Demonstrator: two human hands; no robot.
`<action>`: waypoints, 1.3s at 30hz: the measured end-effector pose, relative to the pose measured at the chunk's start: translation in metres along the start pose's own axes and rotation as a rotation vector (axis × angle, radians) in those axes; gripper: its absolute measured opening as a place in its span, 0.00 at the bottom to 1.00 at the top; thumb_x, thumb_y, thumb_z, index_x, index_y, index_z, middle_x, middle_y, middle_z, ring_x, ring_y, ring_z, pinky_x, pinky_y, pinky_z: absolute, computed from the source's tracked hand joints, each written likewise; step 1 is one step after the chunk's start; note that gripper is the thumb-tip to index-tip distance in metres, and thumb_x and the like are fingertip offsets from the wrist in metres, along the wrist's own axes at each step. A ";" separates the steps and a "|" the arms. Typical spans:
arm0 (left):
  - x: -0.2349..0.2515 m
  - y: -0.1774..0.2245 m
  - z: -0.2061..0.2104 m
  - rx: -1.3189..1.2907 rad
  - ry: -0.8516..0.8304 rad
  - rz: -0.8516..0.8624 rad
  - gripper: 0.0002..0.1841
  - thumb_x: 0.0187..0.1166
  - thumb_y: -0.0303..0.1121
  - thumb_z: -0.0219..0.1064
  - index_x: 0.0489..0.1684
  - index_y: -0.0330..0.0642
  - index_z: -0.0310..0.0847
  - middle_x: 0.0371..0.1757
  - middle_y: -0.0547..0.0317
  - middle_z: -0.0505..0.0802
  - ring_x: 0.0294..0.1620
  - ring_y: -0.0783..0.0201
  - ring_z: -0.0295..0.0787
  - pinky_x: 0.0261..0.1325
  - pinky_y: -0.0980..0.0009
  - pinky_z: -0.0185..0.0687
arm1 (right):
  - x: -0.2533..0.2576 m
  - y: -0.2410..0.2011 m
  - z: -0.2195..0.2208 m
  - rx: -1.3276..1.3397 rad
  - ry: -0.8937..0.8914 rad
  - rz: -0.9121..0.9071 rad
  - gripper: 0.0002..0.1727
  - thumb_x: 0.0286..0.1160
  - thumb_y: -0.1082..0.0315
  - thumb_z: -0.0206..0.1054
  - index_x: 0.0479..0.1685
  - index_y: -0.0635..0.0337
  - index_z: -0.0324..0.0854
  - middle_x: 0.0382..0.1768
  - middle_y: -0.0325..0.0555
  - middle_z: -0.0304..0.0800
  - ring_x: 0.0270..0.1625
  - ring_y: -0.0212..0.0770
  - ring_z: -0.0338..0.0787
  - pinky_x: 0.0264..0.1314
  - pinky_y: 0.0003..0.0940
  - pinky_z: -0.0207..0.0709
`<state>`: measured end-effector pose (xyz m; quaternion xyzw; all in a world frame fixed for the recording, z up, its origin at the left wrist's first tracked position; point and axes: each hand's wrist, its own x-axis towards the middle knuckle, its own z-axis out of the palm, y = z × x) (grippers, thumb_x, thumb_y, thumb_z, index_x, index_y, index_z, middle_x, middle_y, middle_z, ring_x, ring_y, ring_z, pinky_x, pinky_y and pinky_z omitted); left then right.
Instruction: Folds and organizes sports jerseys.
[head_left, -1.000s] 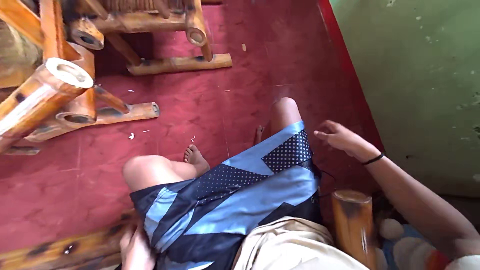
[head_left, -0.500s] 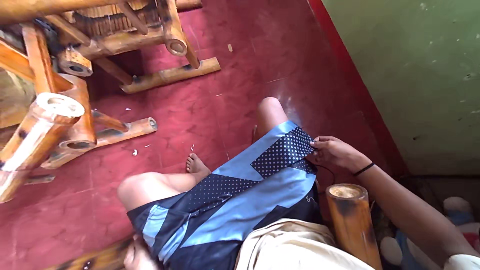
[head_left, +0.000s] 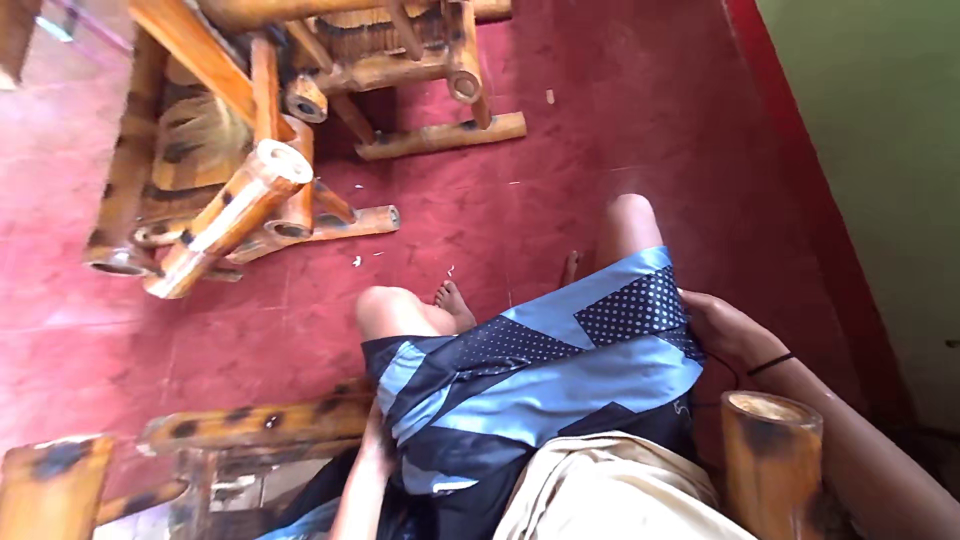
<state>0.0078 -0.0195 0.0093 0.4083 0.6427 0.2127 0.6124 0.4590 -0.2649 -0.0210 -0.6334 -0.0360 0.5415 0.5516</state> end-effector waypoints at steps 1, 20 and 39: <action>0.001 -0.001 -0.001 -0.012 -0.006 -0.004 0.27 0.95 0.50 0.30 0.70 0.50 0.73 0.50 0.66 0.91 0.50 0.75 0.87 0.51 0.70 0.87 | 0.002 0.000 0.002 0.027 0.022 0.002 0.22 0.94 0.50 0.46 0.65 0.52 0.80 0.47 0.40 0.93 0.50 0.35 0.92 0.55 0.37 0.87; 0.037 -0.001 -0.010 0.007 0.091 0.354 0.20 0.94 0.38 0.50 0.73 0.33 0.72 0.55 0.55 0.88 0.52 0.74 0.86 0.58 0.72 0.84 | 0.024 -0.028 -0.010 -0.033 0.151 -0.329 0.08 0.88 0.67 0.53 0.50 0.52 0.79 0.33 0.31 0.92 0.35 0.27 0.93 0.42 0.28 0.90; 0.082 0.034 -0.020 0.000 0.045 0.151 0.28 0.92 0.53 0.48 0.77 0.40 0.73 0.62 0.48 0.89 0.61 0.59 0.86 0.64 0.55 0.83 | 0.031 -0.060 -0.007 -0.433 0.398 -0.411 0.17 0.86 0.60 0.62 0.62 0.64 0.77 0.47 0.44 0.85 0.44 0.27 0.86 0.53 0.31 0.83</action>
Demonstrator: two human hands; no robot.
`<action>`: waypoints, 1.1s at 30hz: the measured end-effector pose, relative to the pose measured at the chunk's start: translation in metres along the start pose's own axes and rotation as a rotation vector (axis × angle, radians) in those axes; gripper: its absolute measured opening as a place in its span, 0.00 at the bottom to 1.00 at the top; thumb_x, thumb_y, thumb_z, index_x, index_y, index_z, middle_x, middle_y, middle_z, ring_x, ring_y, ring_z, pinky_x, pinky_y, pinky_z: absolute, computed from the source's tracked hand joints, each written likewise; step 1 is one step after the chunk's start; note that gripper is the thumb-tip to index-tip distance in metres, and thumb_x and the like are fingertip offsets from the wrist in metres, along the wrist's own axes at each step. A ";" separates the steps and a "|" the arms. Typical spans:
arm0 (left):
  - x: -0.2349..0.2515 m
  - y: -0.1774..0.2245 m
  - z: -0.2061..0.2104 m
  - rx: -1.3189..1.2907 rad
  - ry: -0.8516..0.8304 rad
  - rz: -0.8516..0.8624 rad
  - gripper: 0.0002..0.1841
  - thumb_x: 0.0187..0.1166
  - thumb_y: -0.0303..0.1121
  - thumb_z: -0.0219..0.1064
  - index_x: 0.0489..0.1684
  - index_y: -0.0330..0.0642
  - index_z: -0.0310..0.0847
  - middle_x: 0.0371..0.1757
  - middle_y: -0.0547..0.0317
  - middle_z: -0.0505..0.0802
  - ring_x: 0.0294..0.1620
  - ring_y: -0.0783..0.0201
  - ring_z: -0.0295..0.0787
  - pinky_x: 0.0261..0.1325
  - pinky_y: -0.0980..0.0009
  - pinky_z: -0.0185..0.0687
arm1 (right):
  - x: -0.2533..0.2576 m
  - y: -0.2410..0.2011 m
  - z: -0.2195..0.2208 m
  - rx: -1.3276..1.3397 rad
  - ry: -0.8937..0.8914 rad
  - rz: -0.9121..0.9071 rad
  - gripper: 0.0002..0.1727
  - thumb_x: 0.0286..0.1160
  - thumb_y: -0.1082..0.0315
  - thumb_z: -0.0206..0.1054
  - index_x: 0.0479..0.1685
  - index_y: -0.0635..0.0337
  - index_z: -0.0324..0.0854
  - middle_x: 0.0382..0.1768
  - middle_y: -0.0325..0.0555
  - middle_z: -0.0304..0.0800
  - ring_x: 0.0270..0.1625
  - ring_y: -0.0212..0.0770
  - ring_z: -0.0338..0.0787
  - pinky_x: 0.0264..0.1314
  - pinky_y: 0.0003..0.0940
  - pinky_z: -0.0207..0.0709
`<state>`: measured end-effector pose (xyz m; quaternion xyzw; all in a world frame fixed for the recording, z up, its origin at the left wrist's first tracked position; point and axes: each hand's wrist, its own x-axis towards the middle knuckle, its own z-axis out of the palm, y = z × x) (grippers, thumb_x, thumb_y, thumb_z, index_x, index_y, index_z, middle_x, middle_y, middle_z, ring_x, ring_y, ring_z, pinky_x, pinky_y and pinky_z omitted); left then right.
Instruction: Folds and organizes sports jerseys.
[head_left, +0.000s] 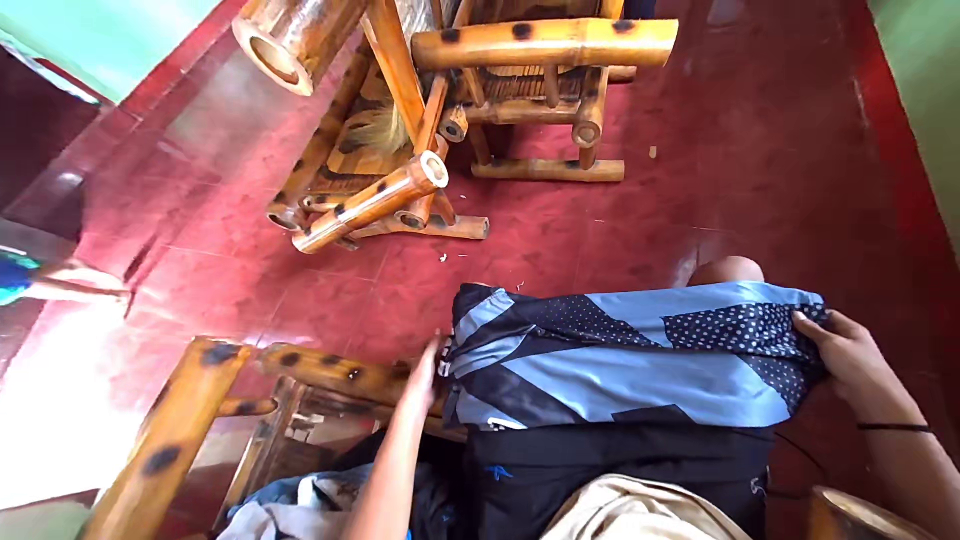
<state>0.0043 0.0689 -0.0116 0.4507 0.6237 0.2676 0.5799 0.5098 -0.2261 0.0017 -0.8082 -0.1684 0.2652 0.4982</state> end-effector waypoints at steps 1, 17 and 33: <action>-0.004 -0.006 0.000 -0.019 -0.056 -0.050 0.29 0.93 0.54 0.45 0.76 0.41 0.73 0.63 0.51 0.89 0.62 0.60 0.86 0.65 0.55 0.83 | 0.000 0.001 -0.002 0.002 0.002 0.010 0.16 0.86 0.60 0.63 0.60 0.63 0.77 0.45 0.42 0.85 0.43 0.27 0.86 0.51 0.30 0.83; -0.035 -0.003 -0.031 -0.109 -0.278 -0.143 0.21 0.93 0.46 0.47 0.72 0.48 0.75 0.58 0.61 0.91 0.59 0.69 0.88 0.62 0.65 0.85 | 0.001 -0.100 0.022 -0.651 -0.234 -0.344 0.26 0.84 0.61 0.67 0.75 0.68 0.71 0.63 0.71 0.84 0.64 0.68 0.86 0.67 0.69 0.75; -0.066 -0.012 -0.087 -0.004 -0.515 -0.196 0.09 0.79 0.31 0.62 0.52 0.42 0.79 0.28 0.61 0.90 0.20 0.70 0.84 0.24 0.75 0.83 | -0.081 -0.274 0.418 -1.208 -1.327 -0.912 0.26 0.75 0.59 0.74 0.68 0.64 0.82 0.61 0.66 0.87 0.67 0.67 0.84 0.67 0.73 0.71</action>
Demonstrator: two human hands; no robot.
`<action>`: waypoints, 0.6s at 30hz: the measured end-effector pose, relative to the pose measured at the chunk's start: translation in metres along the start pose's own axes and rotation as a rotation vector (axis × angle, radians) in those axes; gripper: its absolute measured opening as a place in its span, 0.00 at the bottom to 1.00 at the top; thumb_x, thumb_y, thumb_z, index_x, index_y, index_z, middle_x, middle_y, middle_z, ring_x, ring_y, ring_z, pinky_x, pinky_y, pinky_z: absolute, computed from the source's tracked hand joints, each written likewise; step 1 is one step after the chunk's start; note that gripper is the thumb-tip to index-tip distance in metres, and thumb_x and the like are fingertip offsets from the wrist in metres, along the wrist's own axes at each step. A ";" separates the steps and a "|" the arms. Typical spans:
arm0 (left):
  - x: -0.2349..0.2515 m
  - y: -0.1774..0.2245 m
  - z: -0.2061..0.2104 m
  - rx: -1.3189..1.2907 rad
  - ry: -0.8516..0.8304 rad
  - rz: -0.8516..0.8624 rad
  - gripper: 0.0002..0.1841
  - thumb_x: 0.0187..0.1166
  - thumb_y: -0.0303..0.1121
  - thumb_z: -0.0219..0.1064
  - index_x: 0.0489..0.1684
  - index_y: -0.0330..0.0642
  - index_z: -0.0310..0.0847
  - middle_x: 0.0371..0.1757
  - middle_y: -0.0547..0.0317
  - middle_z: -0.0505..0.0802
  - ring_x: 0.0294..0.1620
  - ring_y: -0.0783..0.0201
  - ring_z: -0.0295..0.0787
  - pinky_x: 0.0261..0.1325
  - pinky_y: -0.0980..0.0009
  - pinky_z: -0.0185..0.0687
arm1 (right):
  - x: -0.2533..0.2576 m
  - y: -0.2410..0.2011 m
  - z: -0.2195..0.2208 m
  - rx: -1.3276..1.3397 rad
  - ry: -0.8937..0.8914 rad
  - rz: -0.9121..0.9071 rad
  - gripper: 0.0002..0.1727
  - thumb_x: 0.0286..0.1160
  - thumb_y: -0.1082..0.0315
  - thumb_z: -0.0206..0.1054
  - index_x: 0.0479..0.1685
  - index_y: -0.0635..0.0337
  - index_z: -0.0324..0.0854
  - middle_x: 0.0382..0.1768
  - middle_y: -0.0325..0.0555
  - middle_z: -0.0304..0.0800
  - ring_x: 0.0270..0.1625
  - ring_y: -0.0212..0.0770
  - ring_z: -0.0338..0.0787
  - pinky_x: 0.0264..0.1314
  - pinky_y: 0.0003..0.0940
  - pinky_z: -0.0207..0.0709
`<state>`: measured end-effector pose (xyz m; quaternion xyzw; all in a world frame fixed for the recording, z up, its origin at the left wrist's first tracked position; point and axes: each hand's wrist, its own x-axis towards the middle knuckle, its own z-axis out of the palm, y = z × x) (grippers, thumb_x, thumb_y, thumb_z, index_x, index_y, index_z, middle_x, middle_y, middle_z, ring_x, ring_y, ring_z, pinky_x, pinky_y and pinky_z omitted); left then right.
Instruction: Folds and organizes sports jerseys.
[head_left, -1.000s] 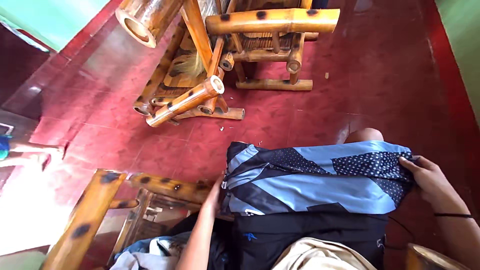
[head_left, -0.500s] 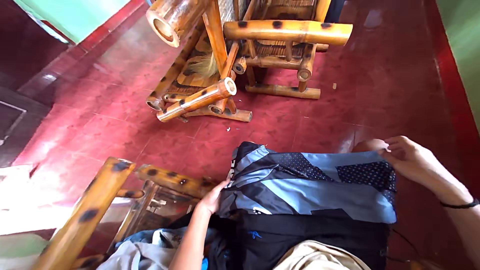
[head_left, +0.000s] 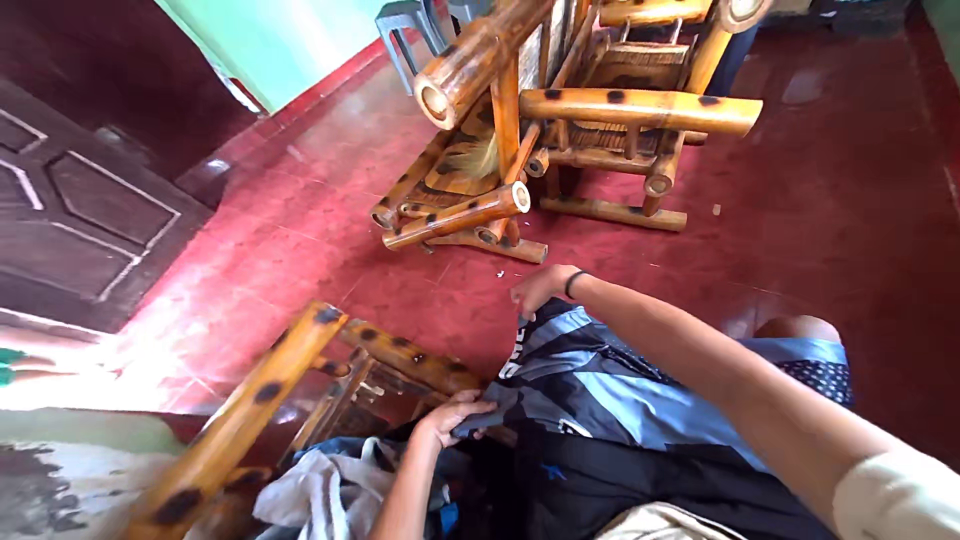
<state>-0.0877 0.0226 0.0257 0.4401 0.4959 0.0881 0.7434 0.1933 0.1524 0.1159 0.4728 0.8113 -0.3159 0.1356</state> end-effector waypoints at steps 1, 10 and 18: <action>-0.005 0.001 -0.004 0.018 0.019 0.016 0.09 0.79 0.30 0.63 0.53 0.40 0.80 0.30 0.59 0.91 0.21 0.69 0.86 0.25 0.73 0.85 | 0.014 -0.009 -0.005 -0.065 -0.062 0.037 0.21 0.75 0.56 0.74 0.58 0.63 0.87 0.54 0.63 0.89 0.61 0.63 0.86 0.62 0.70 0.74; -0.038 0.007 -0.011 0.039 0.041 -0.111 0.10 0.81 0.24 0.65 0.56 0.40 0.78 0.38 0.59 0.91 0.30 0.68 0.88 0.33 0.71 0.87 | 0.034 -0.088 0.007 -0.361 -0.146 0.188 0.17 0.76 0.64 0.71 0.48 0.75 0.86 0.62 0.68 0.85 0.68 0.65 0.84 0.65 0.66 0.76; -0.060 0.037 0.001 0.160 0.278 0.019 0.11 0.74 0.19 0.69 0.52 0.34 0.81 0.37 0.57 0.90 0.31 0.66 0.87 0.35 0.70 0.86 | 0.031 -0.081 -0.005 -0.468 -0.141 0.124 0.17 0.78 0.61 0.70 0.47 0.72 0.87 0.56 0.67 0.87 0.64 0.66 0.85 0.60 0.68 0.76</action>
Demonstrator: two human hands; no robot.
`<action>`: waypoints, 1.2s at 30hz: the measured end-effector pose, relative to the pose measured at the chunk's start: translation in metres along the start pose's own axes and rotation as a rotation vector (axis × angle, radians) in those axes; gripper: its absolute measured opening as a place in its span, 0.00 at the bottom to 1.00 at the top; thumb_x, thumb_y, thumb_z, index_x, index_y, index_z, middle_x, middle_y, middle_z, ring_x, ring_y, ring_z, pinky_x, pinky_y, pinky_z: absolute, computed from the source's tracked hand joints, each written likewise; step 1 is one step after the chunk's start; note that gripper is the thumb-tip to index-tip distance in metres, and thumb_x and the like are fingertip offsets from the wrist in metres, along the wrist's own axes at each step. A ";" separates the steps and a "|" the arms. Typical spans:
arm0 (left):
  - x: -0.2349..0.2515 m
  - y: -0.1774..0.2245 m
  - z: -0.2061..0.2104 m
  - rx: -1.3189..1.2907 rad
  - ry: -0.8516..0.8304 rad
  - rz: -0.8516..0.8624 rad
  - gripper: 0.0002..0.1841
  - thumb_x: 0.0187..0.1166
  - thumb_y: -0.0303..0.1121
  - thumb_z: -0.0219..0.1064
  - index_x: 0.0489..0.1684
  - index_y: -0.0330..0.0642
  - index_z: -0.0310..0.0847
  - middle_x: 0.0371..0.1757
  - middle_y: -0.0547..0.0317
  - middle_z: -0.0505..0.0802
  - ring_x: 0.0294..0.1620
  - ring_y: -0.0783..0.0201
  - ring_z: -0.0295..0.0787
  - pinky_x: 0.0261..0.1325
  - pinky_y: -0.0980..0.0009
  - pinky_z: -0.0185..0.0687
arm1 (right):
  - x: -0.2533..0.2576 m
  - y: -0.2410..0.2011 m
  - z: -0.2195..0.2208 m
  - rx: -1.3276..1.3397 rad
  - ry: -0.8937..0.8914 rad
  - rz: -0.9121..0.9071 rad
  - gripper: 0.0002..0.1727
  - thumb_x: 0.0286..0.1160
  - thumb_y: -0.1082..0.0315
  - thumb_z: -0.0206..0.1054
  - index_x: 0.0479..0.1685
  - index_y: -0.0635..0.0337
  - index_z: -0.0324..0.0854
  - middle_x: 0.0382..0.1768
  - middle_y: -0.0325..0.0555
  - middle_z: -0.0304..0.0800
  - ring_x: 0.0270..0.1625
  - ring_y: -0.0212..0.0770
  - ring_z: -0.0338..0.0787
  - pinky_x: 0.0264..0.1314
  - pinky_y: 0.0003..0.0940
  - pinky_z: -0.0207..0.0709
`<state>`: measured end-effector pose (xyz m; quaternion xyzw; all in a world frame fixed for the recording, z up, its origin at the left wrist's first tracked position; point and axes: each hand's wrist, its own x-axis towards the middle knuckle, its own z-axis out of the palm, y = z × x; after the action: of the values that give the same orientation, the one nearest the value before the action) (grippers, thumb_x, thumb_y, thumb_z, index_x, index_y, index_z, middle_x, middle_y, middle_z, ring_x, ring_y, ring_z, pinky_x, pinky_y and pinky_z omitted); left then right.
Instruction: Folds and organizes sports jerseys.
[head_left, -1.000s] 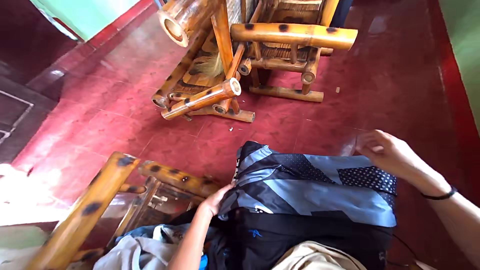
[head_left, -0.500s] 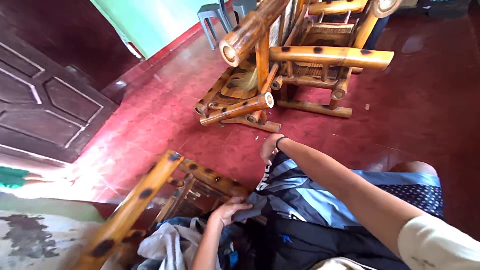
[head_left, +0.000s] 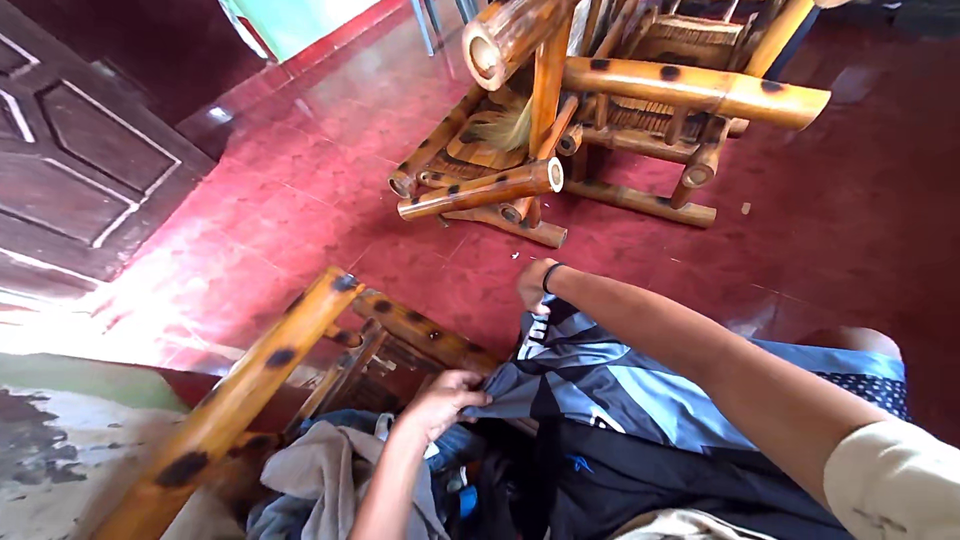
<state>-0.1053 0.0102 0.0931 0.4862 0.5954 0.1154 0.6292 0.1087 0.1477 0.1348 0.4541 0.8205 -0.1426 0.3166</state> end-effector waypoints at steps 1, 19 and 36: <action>-0.006 0.006 0.000 0.004 0.030 0.031 0.11 0.73 0.18 0.69 0.51 0.33 0.82 0.37 0.56 0.91 0.30 0.66 0.87 0.34 0.70 0.86 | 0.000 0.007 -0.004 -0.043 0.009 -0.029 0.18 0.78 0.58 0.70 0.47 0.69 0.87 0.54 0.66 0.88 0.63 0.66 0.86 0.58 0.70 0.76; -0.133 0.123 0.108 0.300 -0.065 0.901 0.23 0.64 0.18 0.75 0.58 0.48 0.85 0.53 0.82 0.94 0.53 0.81 0.91 0.58 0.77 0.90 | -0.200 0.126 -0.009 0.130 0.683 -0.460 0.13 0.63 0.78 0.74 0.47 0.58 0.91 0.40 0.46 0.90 0.45 0.44 0.87 0.47 0.49 0.77; -0.088 0.129 0.467 0.943 -0.483 0.842 0.20 0.79 0.28 0.63 0.66 0.27 0.83 0.63 0.35 0.89 0.61 0.48 0.89 0.66 0.62 0.82 | -0.361 0.242 0.324 0.525 0.904 0.003 0.03 0.61 0.79 0.75 0.29 0.64 0.94 0.60 0.63 0.90 0.67 0.65 0.82 0.72 0.57 0.71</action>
<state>0.3293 -0.2106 0.1612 0.9113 0.1846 -0.0331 0.3665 0.5768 -0.1256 0.1358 0.5356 0.8112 -0.1328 -0.1934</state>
